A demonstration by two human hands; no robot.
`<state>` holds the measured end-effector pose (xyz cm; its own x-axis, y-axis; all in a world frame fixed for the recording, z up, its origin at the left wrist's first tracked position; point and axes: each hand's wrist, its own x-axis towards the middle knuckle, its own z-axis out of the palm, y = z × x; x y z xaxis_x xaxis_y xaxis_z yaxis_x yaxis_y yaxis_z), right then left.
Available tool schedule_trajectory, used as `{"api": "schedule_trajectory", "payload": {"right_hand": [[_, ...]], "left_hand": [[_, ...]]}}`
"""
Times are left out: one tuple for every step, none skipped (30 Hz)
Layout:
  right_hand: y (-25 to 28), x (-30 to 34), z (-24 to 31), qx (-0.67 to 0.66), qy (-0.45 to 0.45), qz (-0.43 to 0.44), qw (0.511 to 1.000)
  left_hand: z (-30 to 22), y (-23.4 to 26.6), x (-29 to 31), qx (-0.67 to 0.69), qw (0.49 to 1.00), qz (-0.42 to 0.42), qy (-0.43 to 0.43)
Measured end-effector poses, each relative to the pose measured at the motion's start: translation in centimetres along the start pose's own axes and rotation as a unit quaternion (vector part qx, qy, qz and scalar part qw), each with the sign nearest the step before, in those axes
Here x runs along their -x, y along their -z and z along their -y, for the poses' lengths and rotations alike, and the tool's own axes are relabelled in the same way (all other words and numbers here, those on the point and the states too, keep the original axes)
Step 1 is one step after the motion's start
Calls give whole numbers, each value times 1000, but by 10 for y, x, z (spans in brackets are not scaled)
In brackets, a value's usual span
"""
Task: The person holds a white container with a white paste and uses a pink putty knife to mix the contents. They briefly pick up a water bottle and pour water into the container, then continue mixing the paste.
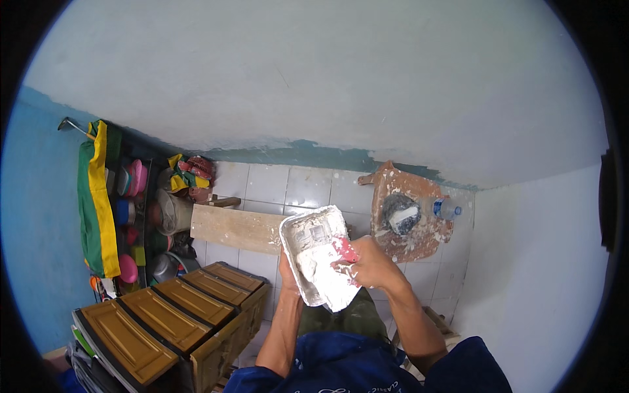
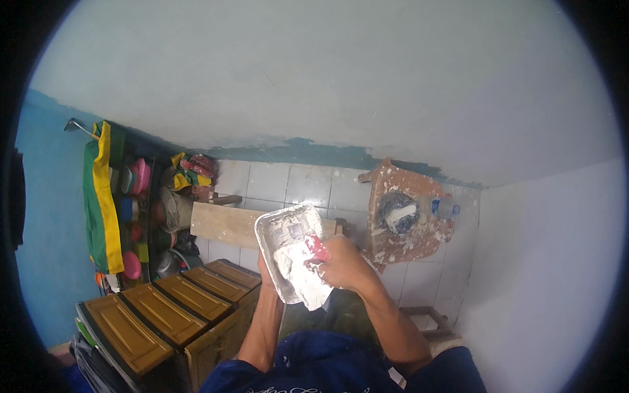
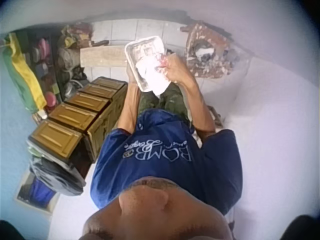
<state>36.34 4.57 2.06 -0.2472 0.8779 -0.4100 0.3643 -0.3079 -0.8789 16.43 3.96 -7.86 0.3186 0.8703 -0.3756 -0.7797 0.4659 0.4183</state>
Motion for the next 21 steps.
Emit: {"api": "schedule_trajectory", "payload": {"right_hand": [[-2, 2, -1, -12, -7, -17, 1000], [-3, 5, 1, -40, -38, -23, 998], [-1, 10, 6, -68, -69, -30, 995], [-2, 11, 10, -96, -100, -38, 990], [-7, 10, 8, -77, -76, -35, 993], [-12, 10, 3, -55, -53, -36, 996], [-17, 10, -1, -32, -30, -37, 998], [-22, 9, -3, -37, -25, -38, 998], [-27, 7, -4, -42, -18, -36, 998], [-31, 4, -3, -47, -10, -34, 998], [-33, 2, 3, -69, -35, -43, 996], [-36, 0, 13, -91, -58, -51, 993], [-39, -3, 19, -114, -81, -59, 988], [-43, -5, 17, -115, -67, -68, 989], [-49, -9, 15, -115, -51, -77, 989], [-54, -12, 16, -116, -36, -86, 989], [-57, -15, 17, -115, -38, -86, 989], [-59, -17, 20, -114, -40, -86, 989], [-61, -19, 22, -113, -42, -85, 989], [-65, -21, 21, -138, -37, -98, 985], [-69, -21, 16, -162, -32, -107, 981]], "left_hand": [[-3, 3, 2, -2, 1000, -13, 3], [-5, 5, 5, -3, 1000, -26, 6], [-7, 6, 4, -7, 999, -32, 6], [-11, 7, 3, -9, 999, -36, 8], [-15, 10, 4, -10, 999, -41, 8], [-17, 10, 4, -7, 999, -39, 12], [-19, 11, 2, -7, 999, -37, 14], [-21, 13, -1, -7, 999, -33, 17], [-22, 13, -3, -7, 999, -30, 20], [-23, 14, -5, -8, 999, -27, 23], [-25, 15, -6, -8, 999, -23, 26], [-27, 17, -7, -10, 999, -18, 29], [-28, 18, -9, -10, 999, -15, 31], [-29, 19, -9, -12, 999, -11, 32], [-33, 20, -9, -13, 999, -7, 33], [-36, 24, -8, -22, 999, -2, 30], [-37, 28, -8, -31, 999, 3, 27], [-39, 32, -8, -40, 999, 7, 23], [-42, 36, -8, -11, 998, 41, 35], [-46, 41, -8, 18, 996, 76, 51], [-48, 43, -6, 49, 991, 109, 63]]}}
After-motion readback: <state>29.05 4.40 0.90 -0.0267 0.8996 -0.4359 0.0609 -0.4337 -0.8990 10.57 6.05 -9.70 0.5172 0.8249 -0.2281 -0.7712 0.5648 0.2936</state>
